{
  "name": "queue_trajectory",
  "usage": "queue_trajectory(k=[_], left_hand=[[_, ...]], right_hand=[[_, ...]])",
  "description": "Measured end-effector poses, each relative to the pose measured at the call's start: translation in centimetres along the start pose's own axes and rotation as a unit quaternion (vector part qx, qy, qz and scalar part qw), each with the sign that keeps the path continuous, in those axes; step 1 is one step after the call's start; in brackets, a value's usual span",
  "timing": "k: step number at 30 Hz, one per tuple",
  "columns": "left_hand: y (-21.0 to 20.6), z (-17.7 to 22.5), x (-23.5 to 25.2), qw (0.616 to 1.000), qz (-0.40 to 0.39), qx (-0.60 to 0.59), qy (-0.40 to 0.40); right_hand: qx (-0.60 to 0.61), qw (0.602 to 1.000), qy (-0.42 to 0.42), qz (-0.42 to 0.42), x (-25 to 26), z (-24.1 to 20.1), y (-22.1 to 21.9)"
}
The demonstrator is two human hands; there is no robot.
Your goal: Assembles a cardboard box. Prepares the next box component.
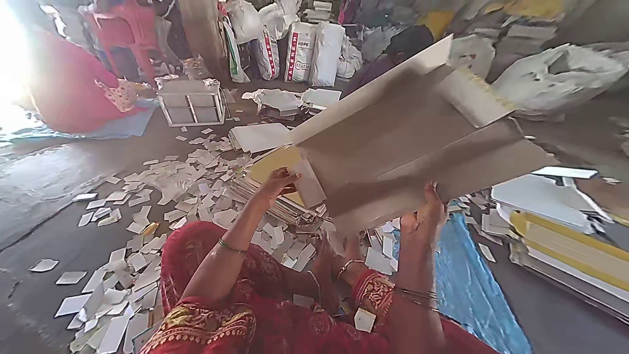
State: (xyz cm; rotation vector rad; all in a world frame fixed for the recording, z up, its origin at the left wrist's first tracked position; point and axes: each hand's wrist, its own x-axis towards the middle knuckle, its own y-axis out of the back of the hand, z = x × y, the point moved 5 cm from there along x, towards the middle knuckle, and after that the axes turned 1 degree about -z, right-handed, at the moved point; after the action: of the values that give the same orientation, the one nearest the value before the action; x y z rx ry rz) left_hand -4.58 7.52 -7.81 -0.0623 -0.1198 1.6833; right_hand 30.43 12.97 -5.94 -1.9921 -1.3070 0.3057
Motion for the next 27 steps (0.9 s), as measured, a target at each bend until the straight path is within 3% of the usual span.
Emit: queue_trajectory(k=[3,7,10,13,16,20,27], left_hand=[[0.7,-0.5,0.3,1.0,-0.002,0.01,0.014],[-0.8,-0.9,0.3,0.987,0.023,-0.147,0.055],[-2.1,-1.2,0.4,0.972,0.024,-0.23,0.029],[-3.3,-0.4,-0.3,0.982,-0.026,-0.181,-0.034],[-3.9,-0.2,-0.9,0.994,-0.029,-0.074,-0.08],[-4.7,0.0,-1.5,0.996,0.016,-0.022,-0.09],[-2.6,-0.4,-1.3,0.997,-0.05,-0.029,-0.041]], right_hand=[[0.016,1.0,0.015,0.0,0.5,-0.6,0.4],[0.013,1.0,-0.002,-0.001,-0.1,-0.6,-0.5],[0.017,1.0,-0.012,-0.012,-0.4,0.4,-0.9],[0.039,0.999,-0.025,-0.018,-0.2,1.2,-0.6],[0.036,0.999,-0.036,-0.004,-0.1,1.5,-0.2],[0.037,0.999,-0.034,-0.013,-0.6,1.2,-0.7],[0.034,0.999,0.025,0.005,1.1,-1.2,1.2]])
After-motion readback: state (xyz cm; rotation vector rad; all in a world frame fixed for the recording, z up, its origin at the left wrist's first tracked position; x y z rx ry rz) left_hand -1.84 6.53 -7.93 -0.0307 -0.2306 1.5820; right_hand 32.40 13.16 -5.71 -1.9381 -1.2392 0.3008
